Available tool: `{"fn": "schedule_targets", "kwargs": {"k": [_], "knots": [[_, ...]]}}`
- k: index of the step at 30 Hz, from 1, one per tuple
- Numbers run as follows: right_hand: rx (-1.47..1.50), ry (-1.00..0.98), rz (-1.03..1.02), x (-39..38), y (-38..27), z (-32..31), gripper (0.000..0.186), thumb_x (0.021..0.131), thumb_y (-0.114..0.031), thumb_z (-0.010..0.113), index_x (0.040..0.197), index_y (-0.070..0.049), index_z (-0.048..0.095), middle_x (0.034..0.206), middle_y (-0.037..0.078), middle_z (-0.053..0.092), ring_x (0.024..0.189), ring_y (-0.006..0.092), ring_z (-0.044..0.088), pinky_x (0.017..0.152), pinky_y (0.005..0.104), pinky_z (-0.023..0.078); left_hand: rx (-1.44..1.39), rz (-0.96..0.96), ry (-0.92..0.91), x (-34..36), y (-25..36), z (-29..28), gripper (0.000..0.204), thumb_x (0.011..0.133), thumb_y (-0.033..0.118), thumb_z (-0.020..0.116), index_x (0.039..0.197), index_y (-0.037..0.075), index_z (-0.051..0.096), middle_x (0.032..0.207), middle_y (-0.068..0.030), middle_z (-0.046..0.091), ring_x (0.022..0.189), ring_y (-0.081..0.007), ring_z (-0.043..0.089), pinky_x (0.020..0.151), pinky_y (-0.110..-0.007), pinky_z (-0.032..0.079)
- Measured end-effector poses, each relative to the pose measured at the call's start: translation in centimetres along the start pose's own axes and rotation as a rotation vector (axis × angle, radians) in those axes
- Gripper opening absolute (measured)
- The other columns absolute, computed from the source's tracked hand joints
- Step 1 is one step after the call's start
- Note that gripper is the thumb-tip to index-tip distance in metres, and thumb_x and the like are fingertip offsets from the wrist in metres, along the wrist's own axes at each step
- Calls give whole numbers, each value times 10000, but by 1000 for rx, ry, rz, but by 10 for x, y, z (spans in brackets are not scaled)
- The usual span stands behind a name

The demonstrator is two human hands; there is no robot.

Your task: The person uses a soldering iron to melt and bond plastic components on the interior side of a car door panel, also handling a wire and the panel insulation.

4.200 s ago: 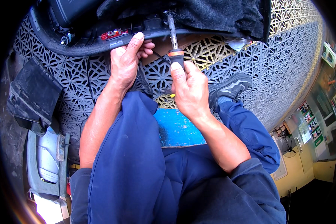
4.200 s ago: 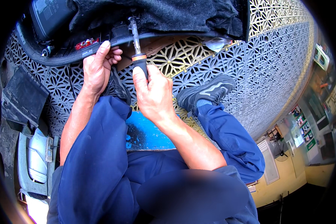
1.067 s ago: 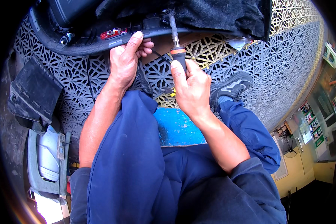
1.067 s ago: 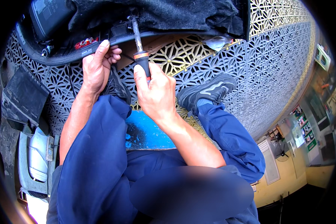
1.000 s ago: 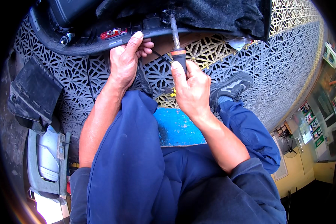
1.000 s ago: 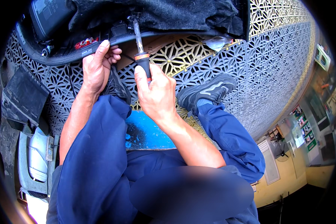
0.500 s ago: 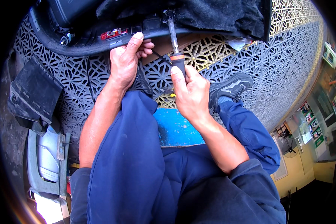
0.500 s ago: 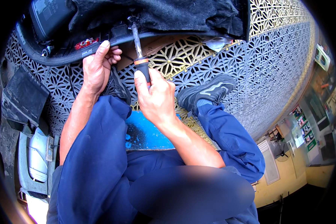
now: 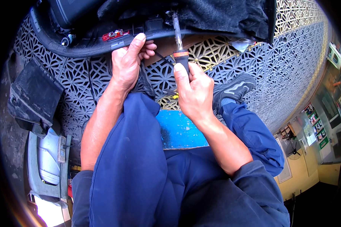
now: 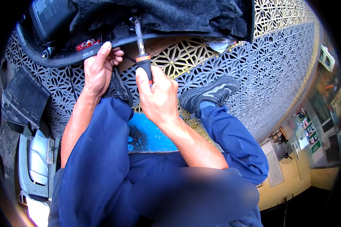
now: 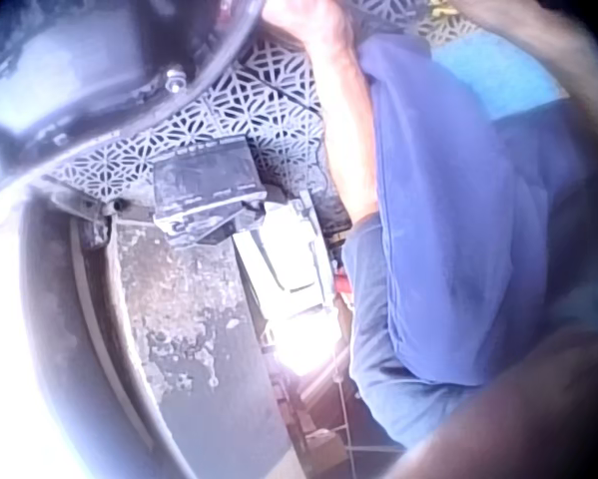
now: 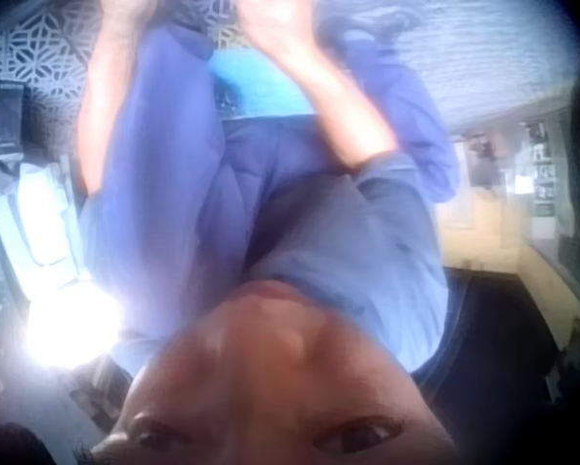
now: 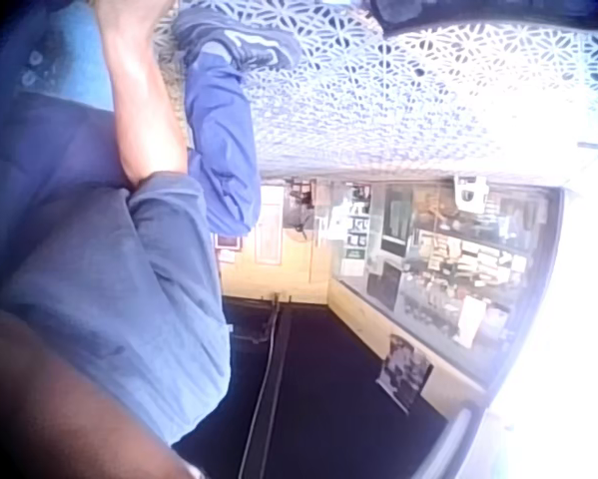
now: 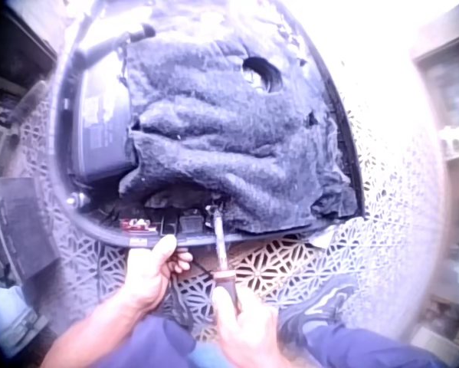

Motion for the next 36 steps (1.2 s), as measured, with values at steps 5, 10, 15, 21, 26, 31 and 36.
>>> {"fn": "schedule_targets", "kwargs": {"k": [5,10,15,21,26,31,36], "knots": [[-4,-30,73,-3,12,3,321,1054,-270,641,936,28,647,623,-27,544,577,31,464,500,262,375,6,-12,0,1,-1,0,348,1027,318,682,1027,-26,732,912,-119,752,772,-140,676,760,-274,549],[59,-23,58,-2,9,5,331,1060,-285,631,923,17,639,622,-27,545,565,31,473,496,259,376,-6,-5,4,0,-1,0,347,1032,316,675,1024,-27,731,911,-119,752,772,-140,678,757,-274,548],[7,-34,119,-5,15,5,280,1035,-234,642,931,26,648,607,81,580,532,142,556,528,357,452,30,-16,-7,0,-1,0,331,1058,282,625,1050,-38,711,945,-132,739,804,-161,666,782,-290,528],[17,-29,81,0,7,6,306,1038,-247,635,918,34,639,612,91,589,532,155,570,534,364,462,3,14,-6,0,1,1,331,1035,310,669,1031,-15,731,910,-115,753,764,-138,677,743,-272,545],[-55,-30,60,-6,10,1,351,1058,-300,628,924,24,642,617,-12,569,564,39,492,500,267,390,3,-7,10,1,-1,0,330,1030,307,677,1029,-18,731,907,-115,752,765,-139,678,741,-270,545],[-1,-51,49,0,0,5,310,1038,-260,637,948,36,651,618,100,607,543,165,599,535,362,473,-5,12,1,0,1,0,332,1029,311,678,1020,-16,734,907,-110,753,766,-136,677,743,-267,543],[-40,-31,18,5,-5,4,304,1035,-257,638,956,36,657,604,101,609,532,173,618,528,364,478,22,-23,-13,0,-3,-1,325,1056,276,628,1052,-37,714,946,-130,741,802,-155,667,782,-287,530]]}}
Point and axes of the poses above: each hand's wrist, its own x-axis towards the middle knuckle, its own z-axis out of the palm, y = z × x, the point moved 10 cm from there along x, towards the middle knuckle
